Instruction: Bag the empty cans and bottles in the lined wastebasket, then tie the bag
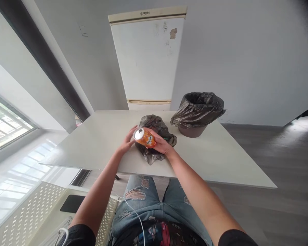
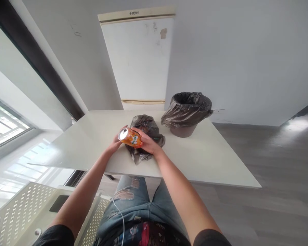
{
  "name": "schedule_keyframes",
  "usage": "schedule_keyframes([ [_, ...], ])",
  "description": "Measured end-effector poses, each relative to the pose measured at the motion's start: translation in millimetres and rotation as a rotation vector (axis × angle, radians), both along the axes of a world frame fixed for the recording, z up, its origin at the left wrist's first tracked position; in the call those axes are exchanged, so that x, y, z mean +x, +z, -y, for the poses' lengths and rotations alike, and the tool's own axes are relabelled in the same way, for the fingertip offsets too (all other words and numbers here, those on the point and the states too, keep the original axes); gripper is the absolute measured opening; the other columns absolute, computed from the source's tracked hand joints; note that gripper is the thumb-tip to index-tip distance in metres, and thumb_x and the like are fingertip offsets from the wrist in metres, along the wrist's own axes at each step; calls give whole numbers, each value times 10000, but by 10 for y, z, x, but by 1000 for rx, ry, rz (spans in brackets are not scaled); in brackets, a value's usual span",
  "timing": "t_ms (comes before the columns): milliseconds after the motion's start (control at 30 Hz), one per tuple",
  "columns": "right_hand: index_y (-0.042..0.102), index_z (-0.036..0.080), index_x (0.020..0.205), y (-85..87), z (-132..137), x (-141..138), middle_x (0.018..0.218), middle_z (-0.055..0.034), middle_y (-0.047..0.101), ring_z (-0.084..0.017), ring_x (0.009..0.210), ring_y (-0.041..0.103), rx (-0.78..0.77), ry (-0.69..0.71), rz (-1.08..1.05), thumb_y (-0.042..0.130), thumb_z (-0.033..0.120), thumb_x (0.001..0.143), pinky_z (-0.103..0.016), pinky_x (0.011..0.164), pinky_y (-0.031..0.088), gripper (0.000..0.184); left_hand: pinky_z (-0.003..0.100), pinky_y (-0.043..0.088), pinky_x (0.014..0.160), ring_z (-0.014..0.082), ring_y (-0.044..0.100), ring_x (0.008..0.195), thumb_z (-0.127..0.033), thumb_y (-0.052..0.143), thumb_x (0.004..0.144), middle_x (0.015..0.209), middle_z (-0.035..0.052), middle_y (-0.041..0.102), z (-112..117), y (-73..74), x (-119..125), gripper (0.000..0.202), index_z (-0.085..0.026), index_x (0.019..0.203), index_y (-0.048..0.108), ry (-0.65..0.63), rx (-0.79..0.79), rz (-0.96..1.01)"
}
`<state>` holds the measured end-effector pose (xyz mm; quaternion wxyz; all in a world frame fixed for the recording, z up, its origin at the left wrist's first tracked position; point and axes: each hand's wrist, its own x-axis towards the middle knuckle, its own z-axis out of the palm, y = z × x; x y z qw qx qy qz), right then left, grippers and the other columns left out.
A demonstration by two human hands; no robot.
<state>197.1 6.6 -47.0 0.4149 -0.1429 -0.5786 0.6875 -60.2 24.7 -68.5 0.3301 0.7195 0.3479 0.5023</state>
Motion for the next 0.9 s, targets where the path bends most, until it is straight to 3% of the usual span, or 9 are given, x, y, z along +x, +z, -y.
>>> schedule_keyframes([
  [133, 526, 260, 1176, -72, -52, -115, 1142, -52, 691, -207, 977, 685, -70, -148, -12, 847, 728, 729, -325, 828, 590, 722, 558, 447, 1207, 401, 519, 1474, -831, 705, 813, 1566, 188, 568, 78, 75, 18, 912, -250, 1509, 599, -90, -28, 211],
  [233, 516, 253, 1098, -134, -68, -200, 973, 2, 672, -175, 866, 662, -27, -143, 18, 895, 711, 685, -303, 793, 576, 724, 553, 517, 1123, 407, 635, 1332, -730, 835, 767, 1428, 205, 666, 96, 45, 16, 857, -206, 1421, 659, -153, -115, 223],
  [367, 569, 226, 1282, -144, -66, -232, 1226, -89, 717, -216, 1047, 705, 123, -103, 75, 813, 662, 806, -342, 897, 582, 690, 504, 597, 979, 358, 736, 1113, -648, 876, 769, 1192, 171, 760, 48, 3, -23, 675, -174, 1225, 722, -74, -178, 292],
  [433, 608, 212, 1296, -125, -66, -197, 1268, -111, 729, -216, 1003, 730, 255, -238, 245, 673, 588, 927, -330, 834, 590, 530, 486, 592, 999, 338, 737, 1120, -693, 847, 772, 1182, 155, 760, 0, 32, -74, 670, -185, 1190, 720, 45, -136, 383],
  [500, 688, 195, 1117, -112, -62, -138, 1069, -86, 779, -195, 839, 728, 385, -456, 479, 550, 442, 979, -297, 739, 569, 315, 463, 587, 1015, 314, 727, 1158, -722, 784, 816, 1227, 141, 743, -48, 82, -150, 661, -208, 1222, 697, 222, -71, 465],
  [600, 667, 200, 728, -129, -49, -58, 717, -49, 714, -193, 690, 673, 474, -679, 714, 541, 259, 898, -283, 684, 518, 220, 450, 591, 988, 293, 718, 1162, -671, 735, 868, 1245, 138, 716, -89, 129, -296, 598, -214, 1248, 662, 609, -48, 419],
  [667, 637, 205, 622, -162, -44, -42, 624, -58, 666, -214, 671, 667, 481, -774, 804, 564, 203, 847, -296, 688, 505, 237, 493, 568, 1013, 304, 706, 1154, -593, 794, 826, 1251, 148, 696, -96, 114, -396, 592, -206, 1248, 642, 887, -73, 302],
  [767, 753, 185, 778, -207, -60, -66, 731, -115, 735, -266, 761, 717, 489, -903, 924, 544, 148, 852, -338, 762, 535, 225, 570, 469, 1125, 339, 625, 1271, -433, 837, 774, 1363, 178, 615, -116, 46, -521, 667, -216, 1345, 569, 1131, -57, 188],
  [900, 748, 162, 1272, -211, -99, -92, 1231, -163, 772, -311, 1146, 722, 608, -885, 959, 530, 139, 917, -400, 1035, 538, 417, 582, 447, 1123, 372, 559, 1358, -279, 803, 747, 1326, 185, 599, -205, -62, -631, 709, -218, 1376, 483, 1246, -83, 116],
])
